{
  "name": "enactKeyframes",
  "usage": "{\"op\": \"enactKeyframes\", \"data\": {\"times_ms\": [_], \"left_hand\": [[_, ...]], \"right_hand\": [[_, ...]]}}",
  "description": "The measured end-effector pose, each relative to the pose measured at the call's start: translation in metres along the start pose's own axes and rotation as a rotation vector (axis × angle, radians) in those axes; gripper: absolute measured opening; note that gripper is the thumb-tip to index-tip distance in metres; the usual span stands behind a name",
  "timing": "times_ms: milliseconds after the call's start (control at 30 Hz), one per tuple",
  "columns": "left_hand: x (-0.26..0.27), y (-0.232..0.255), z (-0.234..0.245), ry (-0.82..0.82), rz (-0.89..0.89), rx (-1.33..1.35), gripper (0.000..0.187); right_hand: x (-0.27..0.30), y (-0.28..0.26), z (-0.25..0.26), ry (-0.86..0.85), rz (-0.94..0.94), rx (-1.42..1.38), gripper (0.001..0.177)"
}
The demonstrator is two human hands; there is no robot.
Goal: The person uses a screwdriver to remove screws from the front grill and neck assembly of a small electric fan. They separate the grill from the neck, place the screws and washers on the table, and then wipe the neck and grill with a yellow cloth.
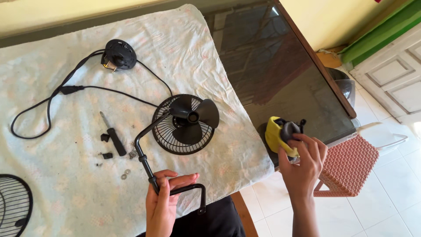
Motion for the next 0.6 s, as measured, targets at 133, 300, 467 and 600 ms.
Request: {"op": "enactKeyframes", "data": {"times_ms": [133,300,467,600], "left_hand": [[0.002,0.002,-0.002,0.014,0.008,-0.032,0.032],[0.008,0.015,0.000,-0.017,-0.037,-0.003,0.034],[0.018,0.034,0.015,-0.043,-0.086,0.074,0.036],[0.032,0.056,0.029,-0.044,-0.168,0.065,0.035]], "right_hand": [[0.011,0.004,0.005,0.030,-0.047,-0.159,0.012],[0.048,0.028,0.001,-0.086,-0.451,-0.576,0.021],[0.079,-0.006,0.025,-0.132,-0.456,-0.922,0.026],[0.085,-0.025,0.009,-0.655,-0.656,-1.144,0.044]]}}
Point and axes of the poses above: each hand's wrist, its own x-axis away from the middle knuckle, its own z-axis out of the back of the hand, y = z × x, the point moved 7 cm from there along -x, towards the middle knuckle, and after that the axes turned 8 degrees about -z, right-handed, at the moved point
